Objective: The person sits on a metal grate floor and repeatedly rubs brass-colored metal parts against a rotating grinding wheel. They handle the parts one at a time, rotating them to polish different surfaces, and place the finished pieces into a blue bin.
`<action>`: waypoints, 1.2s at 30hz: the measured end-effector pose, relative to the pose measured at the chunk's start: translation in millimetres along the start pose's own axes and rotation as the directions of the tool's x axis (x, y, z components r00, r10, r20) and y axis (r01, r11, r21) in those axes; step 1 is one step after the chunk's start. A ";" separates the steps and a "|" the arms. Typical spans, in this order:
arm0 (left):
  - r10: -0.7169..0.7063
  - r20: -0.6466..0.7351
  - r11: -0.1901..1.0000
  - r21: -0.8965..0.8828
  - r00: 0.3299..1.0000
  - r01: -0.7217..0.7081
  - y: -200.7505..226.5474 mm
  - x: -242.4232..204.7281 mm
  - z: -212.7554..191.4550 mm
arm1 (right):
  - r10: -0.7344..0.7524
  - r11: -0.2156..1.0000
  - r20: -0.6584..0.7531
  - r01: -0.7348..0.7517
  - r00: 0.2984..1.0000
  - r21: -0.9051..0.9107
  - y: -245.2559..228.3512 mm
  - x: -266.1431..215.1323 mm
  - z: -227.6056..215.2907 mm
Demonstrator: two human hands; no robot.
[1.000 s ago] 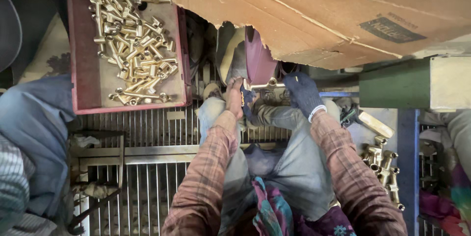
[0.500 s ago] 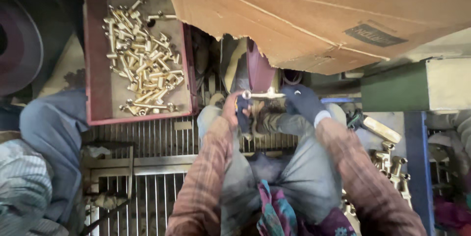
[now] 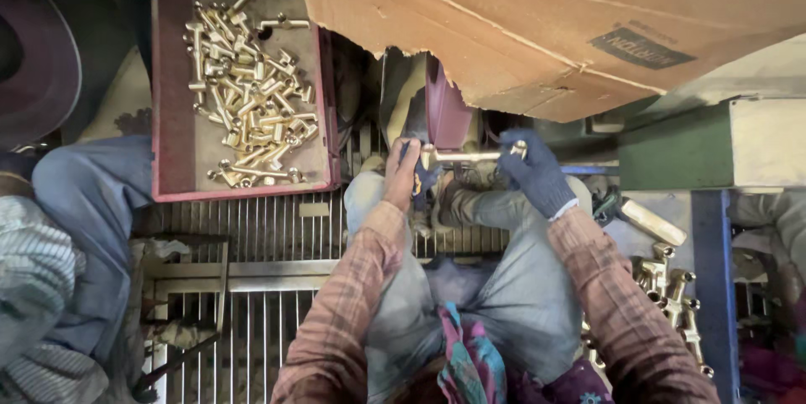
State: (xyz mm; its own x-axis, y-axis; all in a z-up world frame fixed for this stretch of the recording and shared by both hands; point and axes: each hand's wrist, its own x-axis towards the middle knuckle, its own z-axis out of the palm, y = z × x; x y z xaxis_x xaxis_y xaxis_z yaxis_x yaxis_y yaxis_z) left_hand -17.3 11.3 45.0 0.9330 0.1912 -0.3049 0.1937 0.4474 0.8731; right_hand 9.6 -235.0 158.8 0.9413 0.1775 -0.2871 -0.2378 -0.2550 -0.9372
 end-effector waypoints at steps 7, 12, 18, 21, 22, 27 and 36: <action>-0.074 -0.104 0.992 -0.108 0.992 0.063 -30.4 18.0 4.2 | 0.207 0.978 -0.038 -0.206 0.978 0.027 1.3 19.6 12.9; -0.229 -0.135 0.947 -0.260 0.964 0.189 -32.3 16.9 4.5 | 0.301 0.946 -0.005 -0.298 0.954 0.123 -4.1 23.9 17.4; -0.327 0.089 0.870 -0.362 0.941 0.336 -45.4 23.6 -6.6 | 0.433 0.897 -0.004 -0.431 0.901 0.102 -7.9 36.2 18.1; -0.417 0.094 0.831 -0.364 0.904 0.421 -54.1 33.9 -12.5 | 0.555 0.829 -0.008 -0.552 0.832 0.087 -8.0 50.2 19.1; -0.448 0.158 0.793 -0.384 0.880 0.473 -52.6 38.1 -12.7 | 0.582 0.813 -0.025 -0.580 0.813 0.051 -8.8 53.5 19.0; -0.494 0.245 0.808 -0.226 0.834 0.545 -9.7 8.7 -22.9 | 0.476 0.879 0.019 -0.476 0.879 0.025 -13.5 26.8 9.5; -0.088 0.198 0.972 -0.197 0.976 0.127 70.8 -93.3 -25.8 | -0.293 0.956 0.119 0.287 0.949 0.067 -9.8 -86.1 3.3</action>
State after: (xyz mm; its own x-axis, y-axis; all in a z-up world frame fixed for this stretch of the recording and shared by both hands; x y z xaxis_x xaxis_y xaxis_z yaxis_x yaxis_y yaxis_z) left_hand -98.4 47.7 125.5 0.9539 -0.0251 -0.2991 0.2471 0.6311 0.7353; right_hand -69.9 -244.6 192.0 0.9340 0.3566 -0.0211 0.0267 -0.1287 -0.9913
